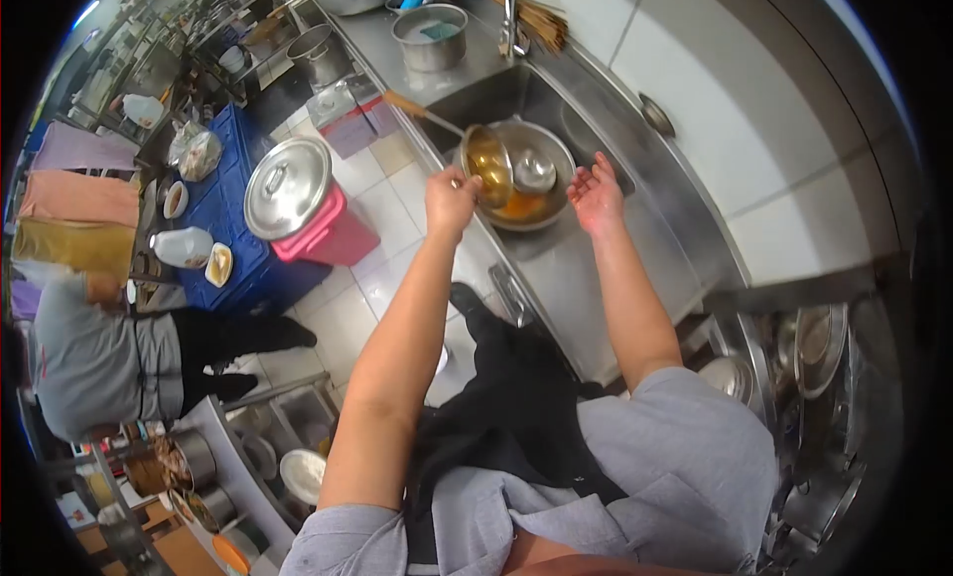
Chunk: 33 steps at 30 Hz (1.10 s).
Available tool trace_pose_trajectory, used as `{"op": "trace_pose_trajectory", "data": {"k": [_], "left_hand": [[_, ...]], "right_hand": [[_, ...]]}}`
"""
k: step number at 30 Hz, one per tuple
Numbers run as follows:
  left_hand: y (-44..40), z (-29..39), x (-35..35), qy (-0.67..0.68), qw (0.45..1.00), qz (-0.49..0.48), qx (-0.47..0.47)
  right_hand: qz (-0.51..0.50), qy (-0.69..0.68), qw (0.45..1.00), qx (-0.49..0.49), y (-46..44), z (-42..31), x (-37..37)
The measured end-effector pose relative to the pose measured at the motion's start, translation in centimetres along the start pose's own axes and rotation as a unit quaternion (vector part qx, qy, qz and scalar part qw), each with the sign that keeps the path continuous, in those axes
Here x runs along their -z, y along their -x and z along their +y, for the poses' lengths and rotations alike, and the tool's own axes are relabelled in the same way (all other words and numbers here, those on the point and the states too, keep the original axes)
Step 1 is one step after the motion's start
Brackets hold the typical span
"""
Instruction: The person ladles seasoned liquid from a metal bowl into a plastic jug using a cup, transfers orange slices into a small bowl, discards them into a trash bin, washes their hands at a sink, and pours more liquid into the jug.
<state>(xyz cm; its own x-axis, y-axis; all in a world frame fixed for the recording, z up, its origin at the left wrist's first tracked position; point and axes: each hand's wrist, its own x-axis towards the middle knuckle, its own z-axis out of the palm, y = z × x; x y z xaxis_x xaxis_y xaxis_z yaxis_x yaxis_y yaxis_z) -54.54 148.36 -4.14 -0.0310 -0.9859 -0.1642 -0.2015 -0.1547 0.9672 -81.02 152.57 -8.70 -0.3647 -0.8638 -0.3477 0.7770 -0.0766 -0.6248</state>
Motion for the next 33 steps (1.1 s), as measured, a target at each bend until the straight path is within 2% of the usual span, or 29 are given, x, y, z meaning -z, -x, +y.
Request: {"op": "trace_pose_trajectory", "data": {"k": [1, 4, 6, 7, 9, 11, 14, 15, 17, 19, 20, 21, 22, 23, 24, 25, 26, 27, 29, 30, 31, 32, 33], "left_hand": [[-1.9, 0.2, -0.2, -0.061, 0.998, -0.004, -0.023], [-9.9, -5.7, -3.5, -0.243, 0.964, 0.026, -0.106], [-12.4, -6.5, -5.0, -0.306, 0.951, 0.015, -0.044], [-13.6, -5.7, -4.7, -0.33, 0.941, -0.069, 0.023], [-15.4, -5.4, -5.0, -0.356, 0.927, -0.101, 0.057], [-17.0, -4.4, -5.2, -0.391, 0.901, -0.158, 0.102], [-19.0, -5.4, -6.3, -0.417, 0.878, -0.189, 0.138], [-20.1, -7.3, -7.0, -0.406, 0.879, -0.203, 0.143], [-21.3, -8.3, -7.1, -0.425, 0.861, -0.236, 0.149], [-22.9, -8.7, -7.6, -0.444, 0.843, -0.266, 0.148], [-23.6, -8.8, -7.7, -0.416, 0.867, -0.227, 0.152], [-24.0, -9.1, -7.7, -0.39, 0.887, -0.191, 0.156], [-24.6, -8.9, -7.7, -0.396, 0.883, -0.201, 0.152], [-25.7, -8.3, -8.0, -0.237, 0.934, -0.193, 0.187], [-26.6, -7.8, -8.6, -0.069, 0.956, -0.182, 0.221], [-27.2, -7.5, -9.9, 0.147, 0.941, -0.201, 0.23], [-27.5, -6.7, -11.3, 0.357, 0.88, -0.208, 0.234], [-28.1, -5.8, -12.3, 0.354, 0.877, -0.221, 0.237], [-29.8, -2.8, -13.2, 0.265, 0.932, -0.137, 0.207], [-31.1, -3.2, -14.3, 0.264, 0.931, -0.147, 0.204], [-32.8, -4.6, -16.1, 0.218, 0.936, -0.204, 0.185], [-34.2, -5.2, -17.2, 0.171, 0.936, -0.259, 0.168], [-34.8, -3.3, -16.3, 0.17, 0.933, -0.268, 0.171]], "right_hand": [[-0.018, 0.01, 1.0, -0.009, -2.4, 0.6, -1.7], [-0.025, 0.06, 0.997, -0.045, -11.5, 3.3, -7.5], [-0.039, 0.076, 0.995, -0.053, -18.3, 4.9, -11.6], [-0.022, 0.08, 0.996, -0.037, -21.4, 5.2, -14.5], [0.002, 0.091, 0.995, -0.029, -27.9, 5.6, -17.4], [0.04, 0.026, 0.999, 0.019, -34.1, 6.6, -18.2], [0.023, 0.125, 0.99, 0.057, -35.0, 8.5, -17.2], [-0.007, 0.197, 0.98, 0.021, -33.9, 9.2, -16.5], [-0.005, 0.167, 0.979, -0.117, -30.4, 11.2, -14.9], [0.066, 0.108, 0.984, -0.125, -28.9, 12.9, -13.5], [0.069, 0.107, 0.984, -0.124, -29.2, 13.0, -13.7], [0.102, 0.047, 0.989, -0.101, -29.2, 13.2, -13.6], [0.137, -0.016, 0.988, -0.073, -29.0, 13.2, -13.4], [0.127, -0.068, 0.989, -0.036, -29.4, 12.9, -13.5], [0.139, -0.073, 0.987, -0.025, -29.7, 12.7, -13.6], [0.136, -0.078, 0.988, -0.007, -29.9, 12.6, -14.1], [0.132, -0.083, 0.988, 0.012, -30.7, 12.8, -13.7], [0.129, -0.041, 0.991, 0.016, -32.0, 13.2, -12.4], [0.146, -0.027, 0.988, 0.052, -30.3, 12.3, -14.4], [0.155, -0.009, 0.985, 0.075, -29.2, 11.9, -15.9], [0.164, 0.068, 0.98, 0.095, -28.0, 11.2, -16.9], [0.169, 0.067, 0.978, 0.104, -27.0, 10.6, -18.0], [0.179, 0.067, 0.976, 0.101, -25.6, 10.5, -19.1]]}}
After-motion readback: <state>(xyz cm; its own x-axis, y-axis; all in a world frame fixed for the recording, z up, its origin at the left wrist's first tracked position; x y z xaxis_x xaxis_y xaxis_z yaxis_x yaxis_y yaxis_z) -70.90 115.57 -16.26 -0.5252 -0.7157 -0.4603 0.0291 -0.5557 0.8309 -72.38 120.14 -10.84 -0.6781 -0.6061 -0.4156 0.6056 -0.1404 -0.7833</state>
